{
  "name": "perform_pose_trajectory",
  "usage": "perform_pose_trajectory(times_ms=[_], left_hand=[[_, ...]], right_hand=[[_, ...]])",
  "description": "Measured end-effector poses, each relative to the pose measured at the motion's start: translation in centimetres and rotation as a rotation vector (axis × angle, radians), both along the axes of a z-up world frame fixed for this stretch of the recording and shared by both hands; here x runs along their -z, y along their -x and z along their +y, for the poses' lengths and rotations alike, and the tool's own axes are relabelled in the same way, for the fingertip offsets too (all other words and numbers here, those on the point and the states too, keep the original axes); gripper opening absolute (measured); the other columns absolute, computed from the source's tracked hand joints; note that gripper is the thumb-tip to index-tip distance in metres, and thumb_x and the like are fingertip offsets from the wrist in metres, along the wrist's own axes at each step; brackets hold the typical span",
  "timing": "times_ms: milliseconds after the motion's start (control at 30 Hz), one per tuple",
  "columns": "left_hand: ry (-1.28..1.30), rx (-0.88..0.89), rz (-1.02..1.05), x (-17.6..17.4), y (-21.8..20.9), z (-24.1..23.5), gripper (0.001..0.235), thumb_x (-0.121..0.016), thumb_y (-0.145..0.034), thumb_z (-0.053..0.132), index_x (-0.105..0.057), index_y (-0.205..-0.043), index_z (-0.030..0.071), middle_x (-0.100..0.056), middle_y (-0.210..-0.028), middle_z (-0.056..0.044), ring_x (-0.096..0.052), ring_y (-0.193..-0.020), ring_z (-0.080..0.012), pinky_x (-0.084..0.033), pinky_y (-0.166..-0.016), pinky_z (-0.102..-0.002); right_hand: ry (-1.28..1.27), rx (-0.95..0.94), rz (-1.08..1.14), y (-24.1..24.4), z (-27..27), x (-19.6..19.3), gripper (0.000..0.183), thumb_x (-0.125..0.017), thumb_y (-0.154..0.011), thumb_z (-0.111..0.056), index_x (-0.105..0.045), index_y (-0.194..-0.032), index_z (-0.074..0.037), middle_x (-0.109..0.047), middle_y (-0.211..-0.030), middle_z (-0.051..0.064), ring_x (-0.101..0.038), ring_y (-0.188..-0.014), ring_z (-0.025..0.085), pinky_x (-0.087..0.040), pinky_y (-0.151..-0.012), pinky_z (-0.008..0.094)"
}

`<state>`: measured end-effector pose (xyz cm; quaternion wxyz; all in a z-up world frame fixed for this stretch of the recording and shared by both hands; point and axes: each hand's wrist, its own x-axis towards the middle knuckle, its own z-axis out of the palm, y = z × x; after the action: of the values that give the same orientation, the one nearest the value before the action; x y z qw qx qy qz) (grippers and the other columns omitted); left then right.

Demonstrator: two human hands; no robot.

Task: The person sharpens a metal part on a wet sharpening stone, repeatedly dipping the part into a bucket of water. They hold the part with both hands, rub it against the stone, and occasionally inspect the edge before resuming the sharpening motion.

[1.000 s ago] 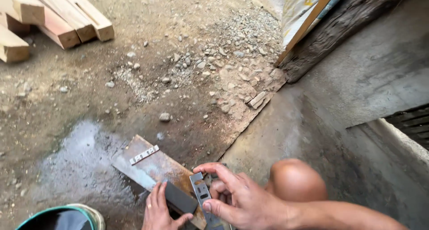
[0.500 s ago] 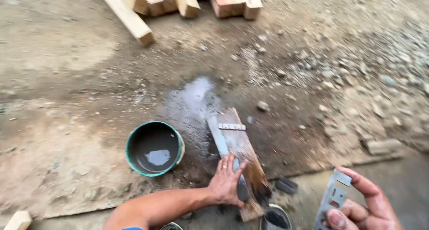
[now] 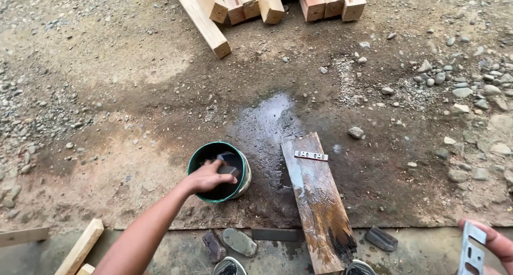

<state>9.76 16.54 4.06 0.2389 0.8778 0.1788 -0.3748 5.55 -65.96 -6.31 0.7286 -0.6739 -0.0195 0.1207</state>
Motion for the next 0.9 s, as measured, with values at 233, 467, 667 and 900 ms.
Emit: perform_pose_trajectory(times_ms=[233,467,667,900], left_hand=[[-0.141,0.605,0.009,19.9,-3.1,2.1,0.041,-0.049,-0.102,0.033,-0.074,-0.102,0.000,-0.070,-0.108,-0.027,-0.070,-0.099,-0.0407,-0.053,-0.097,-0.047],[-0.235,0.376,-0.231,6.8,-1.8,-1.6,0.048,-0.067,-0.092,0.033,-0.060,-0.129,0.004,-0.074,-0.106,-0.023,-0.073,-0.098,-0.0378,-0.058,-0.089,-0.046],[0.247,-0.447,-0.353,0.9,-0.8,-2.1,0.041,-0.070,-0.092,0.030,-0.060,-0.126,0.009,-0.071,-0.111,-0.013,-0.070,-0.098,-0.0268,-0.056,-0.090,-0.042],[0.849,-0.445,-0.917,-4.1,0.6,-3.6,0.020,-0.063,-0.094,0.015,-0.059,-0.111,0.007,-0.067,-0.119,-0.007,-0.064,-0.115,-0.0191,-0.048,-0.104,-0.034]], right_hand=[[0.301,-0.004,-0.128,3.4,10.2,-5.2,0.073,-0.081,-0.068,-0.013,-0.063,-0.137,0.004,-0.073,-0.127,0.013,-0.066,-0.119,0.013,-0.040,-0.110,0.029],[0.109,-0.109,0.044,2.0,4.3,-2.8,0.075,-0.085,-0.078,-0.002,-0.061,-0.149,0.007,-0.071,-0.116,0.024,-0.074,-0.106,0.029,-0.054,-0.099,0.049],[0.343,-0.113,-0.198,5.1,16.9,-12.4,0.071,-0.078,-0.078,0.000,-0.055,-0.145,0.003,-0.070,-0.124,0.021,-0.062,-0.123,0.024,-0.040,-0.107,0.041],[-0.015,0.299,0.301,9.7,21.1,-18.0,0.079,-0.072,-0.095,0.002,-0.035,-0.163,-0.007,-0.063,-0.097,0.035,-0.071,-0.091,0.036,-0.055,-0.081,0.050]])
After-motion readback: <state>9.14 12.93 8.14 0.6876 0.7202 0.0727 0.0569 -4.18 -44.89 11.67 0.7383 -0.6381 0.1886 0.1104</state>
